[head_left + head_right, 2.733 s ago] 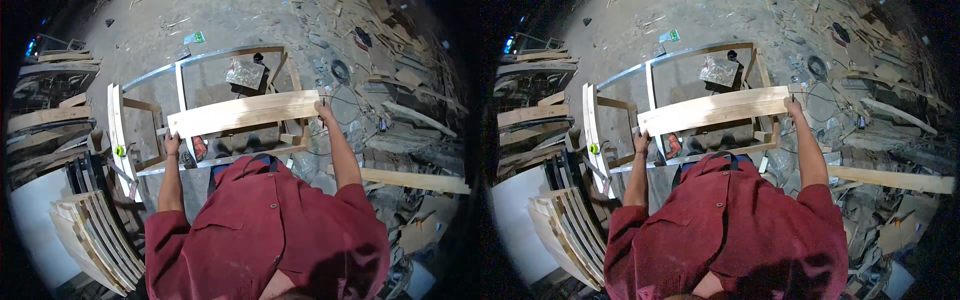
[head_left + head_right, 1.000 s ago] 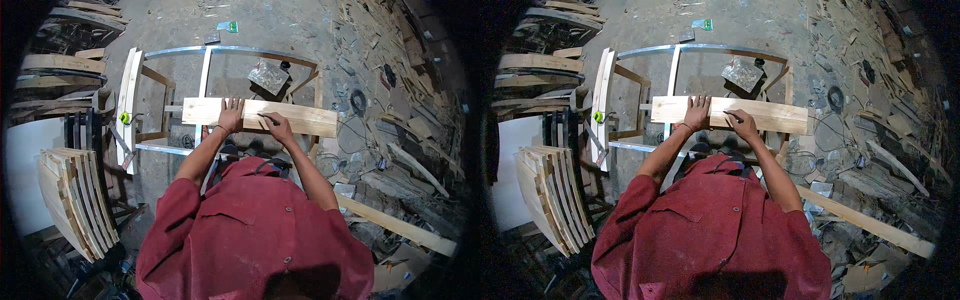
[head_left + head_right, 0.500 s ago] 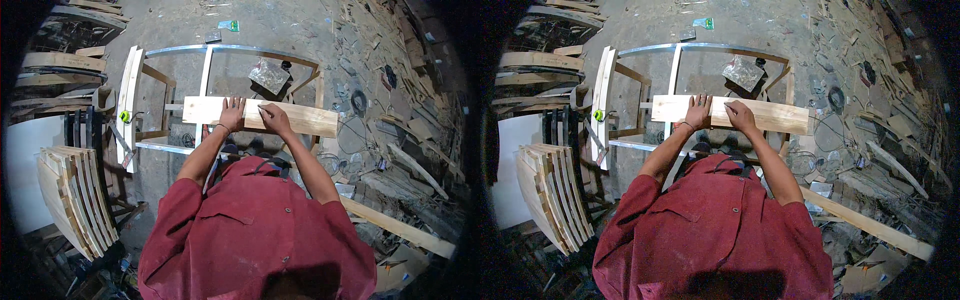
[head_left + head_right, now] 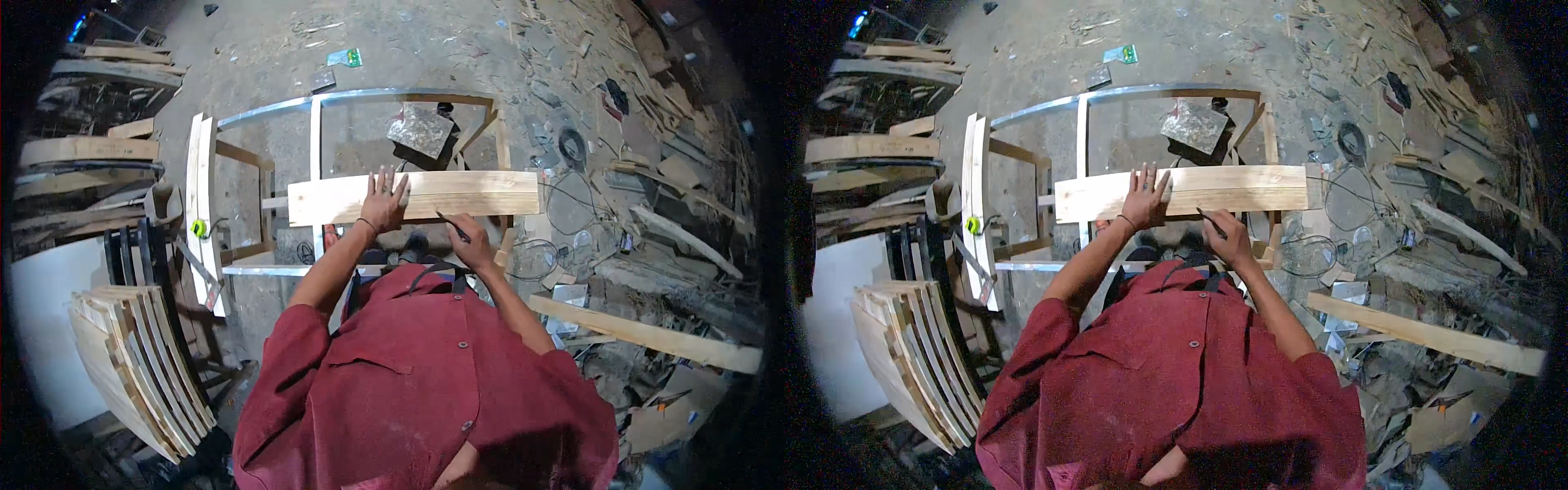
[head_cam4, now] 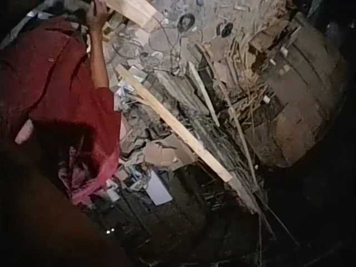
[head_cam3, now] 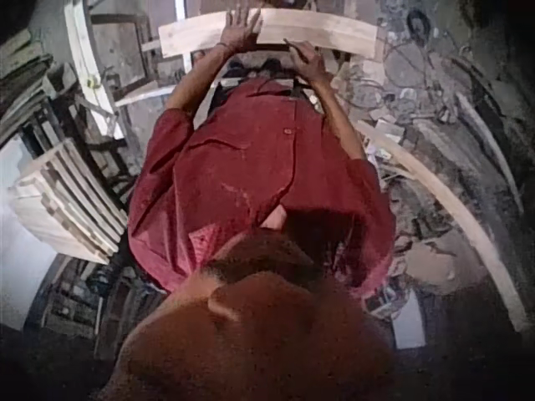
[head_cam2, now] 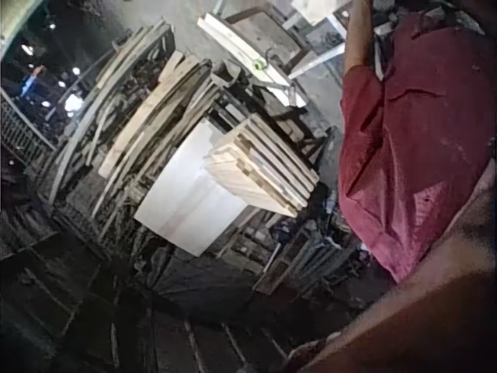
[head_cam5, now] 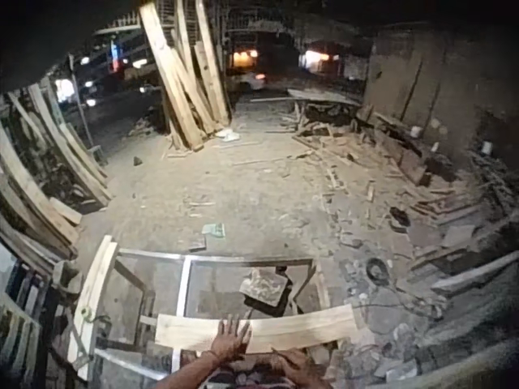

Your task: Measuring and marking wooden planks with a square and pencil for later cutting.

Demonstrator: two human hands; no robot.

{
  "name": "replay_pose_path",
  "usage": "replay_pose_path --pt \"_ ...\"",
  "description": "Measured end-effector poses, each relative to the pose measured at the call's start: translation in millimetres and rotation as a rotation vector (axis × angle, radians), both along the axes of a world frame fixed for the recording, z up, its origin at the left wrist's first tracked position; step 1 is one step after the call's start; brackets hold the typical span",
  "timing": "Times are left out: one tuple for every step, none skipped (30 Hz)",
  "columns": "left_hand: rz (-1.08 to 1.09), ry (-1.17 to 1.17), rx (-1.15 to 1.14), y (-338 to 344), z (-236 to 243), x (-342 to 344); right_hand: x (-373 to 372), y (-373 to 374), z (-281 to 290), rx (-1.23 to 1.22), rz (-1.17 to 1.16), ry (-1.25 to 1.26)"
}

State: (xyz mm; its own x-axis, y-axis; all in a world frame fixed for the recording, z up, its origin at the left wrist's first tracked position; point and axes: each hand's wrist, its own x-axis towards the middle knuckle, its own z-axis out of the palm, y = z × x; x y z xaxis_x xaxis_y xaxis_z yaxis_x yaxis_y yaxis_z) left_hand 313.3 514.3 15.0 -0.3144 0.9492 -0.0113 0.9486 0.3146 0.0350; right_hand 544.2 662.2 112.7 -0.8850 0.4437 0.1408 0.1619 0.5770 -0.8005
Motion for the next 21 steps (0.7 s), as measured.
replay_pose_path --pt "0.008 -0.028 0.000 9 -3 4 7 0 2 0.001 -0.077 0.051" --pt "0.002 -0.025 -0.046 15 -6 6 16 0 4 0.002 -0.149 0.098" --pt "-0.010 -0.014 -0.026 22 -9 7 27 2 8 -0.066 -0.168 0.003" --pt "-0.015 -0.019 -0.039 27 -11 8 36 3 11 -0.053 -0.180 0.003" --pt "-0.052 0.013 -0.099 30 -10 5 45 4 14 -0.063 -0.224 -0.003" --pt "-0.076 0.035 -0.013 32 -8 5 51 4 17 -0.099 -0.277 -0.018" --pt "-0.084 -0.012 -0.007 32 -4 3 56 5 20 -0.073 -0.309 -0.011" --pt "-0.087 -0.075 -0.073 32 2 1 60 2 23 -0.057 -0.322 0.001" --pt "-0.143 -0.048 0.038 30 9 1 64 1 27 -0.006 -0.334 0.010" --pt "-0.168 -0.033 0.071 28 17 0 69 2 31 0.049 -0.346 0.018" --pt "-0.240 -0.131 -0.098 23 25 1 72 1 33 0.104 -0.337 0.080" --pt "-0.308 -0.198 -0.225 18 32 2 75 0 35 0.126 -0.360 0.084" --pt "-0.322 -0.352 -0.324 13 38 2 77 -1 36 0.199 -0.272 0.059" --pt "-0.319 -0.479 -0.395 10 42 2 78 -2 36 0.248 -0.175 0.012" --pt "-0.353 -0.544 -0.472 6 44 0 78 -3 34 0.285 -0.098 -0.034" --pt "-0.401 -0.608 -0.498 7 44 -4 74 -3 30 0.285 -0.111 -0.017" --pt "-0.395 -0.586 -0.499 8 43 -12 67 -4 24 0.361 -0.024 -0.043" --pt "-0.341 -0.857 -0.522 12 42 -24 58 -6 17 0.433 0.071 -0.080" --pt "-0.242 -1.082 -0.557 18 41 -34 47 -10 9 0.421 0.123 -0.171" --pt "-0.173 -1.213 -0.600 23 41 -43 39 -10 2 0.446 0.118 -0.141" --pt "-0.166 -1.144 -0.575 28 44 -54 28 -9 -4 0.486 0.079 -0.070"
